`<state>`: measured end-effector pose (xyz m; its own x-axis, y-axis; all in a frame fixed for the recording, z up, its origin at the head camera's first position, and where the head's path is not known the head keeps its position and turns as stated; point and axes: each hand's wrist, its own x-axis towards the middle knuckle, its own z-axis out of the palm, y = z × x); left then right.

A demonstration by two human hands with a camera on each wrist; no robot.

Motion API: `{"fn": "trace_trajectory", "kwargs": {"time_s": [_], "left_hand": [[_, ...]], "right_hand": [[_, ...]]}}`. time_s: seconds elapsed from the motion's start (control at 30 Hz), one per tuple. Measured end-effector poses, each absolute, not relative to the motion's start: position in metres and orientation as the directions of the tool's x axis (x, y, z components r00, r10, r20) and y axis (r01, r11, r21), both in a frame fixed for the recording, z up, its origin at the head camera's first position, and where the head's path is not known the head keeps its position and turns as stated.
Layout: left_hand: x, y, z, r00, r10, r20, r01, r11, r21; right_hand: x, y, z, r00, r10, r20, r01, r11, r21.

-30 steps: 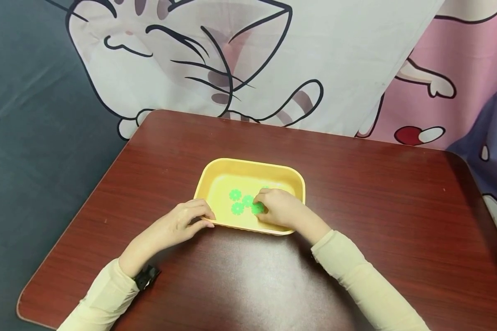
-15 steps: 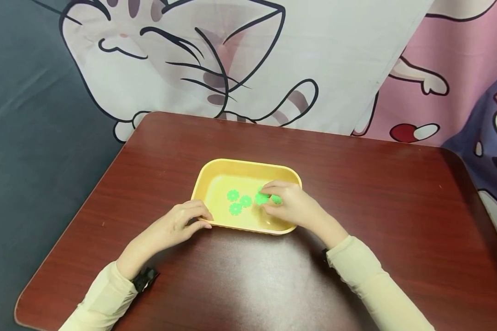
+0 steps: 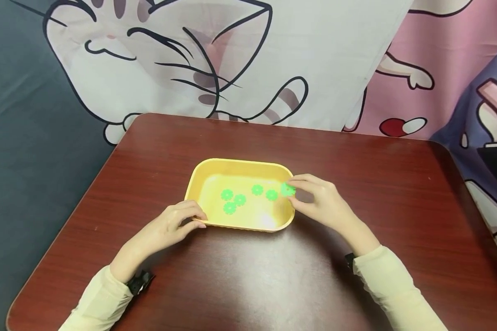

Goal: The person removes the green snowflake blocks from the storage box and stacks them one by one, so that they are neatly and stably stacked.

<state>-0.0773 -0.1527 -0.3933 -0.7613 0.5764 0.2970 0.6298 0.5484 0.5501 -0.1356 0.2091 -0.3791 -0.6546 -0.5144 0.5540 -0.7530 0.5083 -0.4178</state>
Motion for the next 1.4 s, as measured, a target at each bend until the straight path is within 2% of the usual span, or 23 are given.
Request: {"fn": "trace_trajectory", "kwargs": {"time_s": [0.27,0.47,0.67,0.77,1.0,1.4], "left_hand": [[-0.08,-0.154,-0.392,-0.764,0.572,0.299,0.627,0.548,0.554],[-0.081,-0.153,-0.393,-0.755,0.58,0.306,0.636,0.534,0.558],[-0.08,-0.152,-0.395,-0.755,0.574,0.316,0.637,0.529,0.561],[-0.08,-0.152,-0.395,-0.753,0.573,0.325,0.641,0.523,0.562],[-0.081,-0.152,-0.398,-0.739,0.579,0.344,0.656,0.503,0.563],[-0.081,-0.152,-0.396,-0.75,0.578,0.321,0.641,0.517,0.567]], "right_hand": [[-0.131,0.241,-0.388,-0.672,-0.439,0.597,-0.725,0.553,-0.41],[-0.127,0.257,-0.397,-0.682,-0.443,0.582,-0.709,0.599,-0.374],[-0.125,0.267,-0.407,-0.716,-0.513,0.473,-0.69,0.622,-0.37],[-0.125,0.269,-0.412,-0.73,-0.545,0.413,-0.678,0.655,-0.334],[-0.123,0.269,-0.418,-0.764,-0.553,0.331,-0.641,0.705,-0.303],[-0.128,0.267,-0.423,-0.766,-0.601,0.228,-0.642,0.724,-0.252]]}}
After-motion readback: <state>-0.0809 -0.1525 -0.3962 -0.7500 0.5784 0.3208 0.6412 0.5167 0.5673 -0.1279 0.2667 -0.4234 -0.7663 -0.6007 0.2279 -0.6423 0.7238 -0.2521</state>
